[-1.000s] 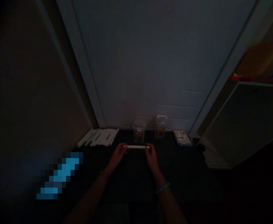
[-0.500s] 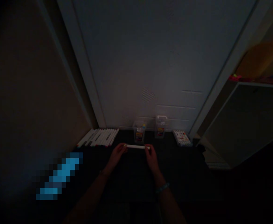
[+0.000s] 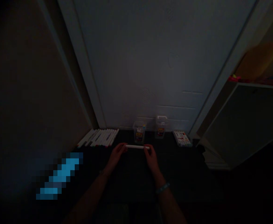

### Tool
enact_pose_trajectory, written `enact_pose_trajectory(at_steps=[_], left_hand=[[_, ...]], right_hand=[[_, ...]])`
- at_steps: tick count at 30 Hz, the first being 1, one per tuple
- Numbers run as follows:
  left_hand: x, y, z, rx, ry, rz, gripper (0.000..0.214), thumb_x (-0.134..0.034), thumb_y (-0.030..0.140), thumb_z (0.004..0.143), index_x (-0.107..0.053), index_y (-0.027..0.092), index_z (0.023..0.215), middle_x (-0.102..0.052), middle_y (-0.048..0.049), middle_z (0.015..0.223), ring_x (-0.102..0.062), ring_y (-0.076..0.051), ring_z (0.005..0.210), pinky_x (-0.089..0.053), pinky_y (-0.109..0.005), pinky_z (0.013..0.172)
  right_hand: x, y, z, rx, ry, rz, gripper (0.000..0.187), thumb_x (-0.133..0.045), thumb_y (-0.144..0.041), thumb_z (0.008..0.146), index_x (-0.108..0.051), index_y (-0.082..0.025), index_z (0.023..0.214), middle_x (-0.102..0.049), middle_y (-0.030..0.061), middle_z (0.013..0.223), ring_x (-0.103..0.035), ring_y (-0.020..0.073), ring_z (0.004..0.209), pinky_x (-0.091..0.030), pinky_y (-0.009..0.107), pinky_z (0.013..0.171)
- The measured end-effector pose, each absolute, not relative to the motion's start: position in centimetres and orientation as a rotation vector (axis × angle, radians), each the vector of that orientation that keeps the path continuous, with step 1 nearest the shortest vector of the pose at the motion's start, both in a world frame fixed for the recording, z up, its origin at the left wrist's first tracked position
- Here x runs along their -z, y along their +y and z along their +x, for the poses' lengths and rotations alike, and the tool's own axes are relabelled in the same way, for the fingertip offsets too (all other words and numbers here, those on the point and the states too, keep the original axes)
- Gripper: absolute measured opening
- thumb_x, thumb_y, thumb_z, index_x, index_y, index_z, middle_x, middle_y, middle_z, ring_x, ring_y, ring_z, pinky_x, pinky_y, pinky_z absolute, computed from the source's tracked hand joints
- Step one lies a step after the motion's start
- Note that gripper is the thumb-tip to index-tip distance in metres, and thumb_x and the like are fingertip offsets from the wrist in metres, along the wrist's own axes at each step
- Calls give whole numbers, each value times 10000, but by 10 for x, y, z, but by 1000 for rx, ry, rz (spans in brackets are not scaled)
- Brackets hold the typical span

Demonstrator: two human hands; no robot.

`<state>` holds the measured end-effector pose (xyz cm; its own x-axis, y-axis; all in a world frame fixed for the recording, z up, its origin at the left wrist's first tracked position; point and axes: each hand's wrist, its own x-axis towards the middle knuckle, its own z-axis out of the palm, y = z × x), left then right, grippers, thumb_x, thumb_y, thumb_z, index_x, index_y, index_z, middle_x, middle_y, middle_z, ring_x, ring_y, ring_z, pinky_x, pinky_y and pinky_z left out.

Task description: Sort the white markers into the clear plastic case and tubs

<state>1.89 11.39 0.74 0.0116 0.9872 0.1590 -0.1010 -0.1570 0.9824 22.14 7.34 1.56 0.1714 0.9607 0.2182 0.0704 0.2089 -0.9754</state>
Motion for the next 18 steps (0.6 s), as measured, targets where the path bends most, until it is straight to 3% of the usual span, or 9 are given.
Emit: enact_pose_trajectory(at_steps=[7,11,18], left_hand=[[-9,113,19,-1341,1075,1279,380,-576,446,735,-607,150,971,-628,-39,870,-587,-141,763,-467,-255,724],[-18,108,17,-1411,1106,1275,377,-575,449,736,-613,154,967,-612,-22,830,-561,-131,745,-445,-230,694],[-31,98,18,-1451,1024,1298,331,-604,396,722,-640,169,960,-606,-8,754,-530,-126,689,-416,-214,629]], right_hand=[[-14,74,221,-837,-1273,-1185,335,-485,-477,805,-570,-213,992,-605,25,872,-551,181,786,-443,268,667],[-13,72,218,-690,-1417,-1192,314,-474,-426,828,-580,-212,1032,-611,46,971,-558,196,887,-449,311,778],[-12,67,212,-448,-1847,-1204,279,-452,-299,868,-566,-273,1122,-616,35,1052,-545,196,972,-417,361,867]])
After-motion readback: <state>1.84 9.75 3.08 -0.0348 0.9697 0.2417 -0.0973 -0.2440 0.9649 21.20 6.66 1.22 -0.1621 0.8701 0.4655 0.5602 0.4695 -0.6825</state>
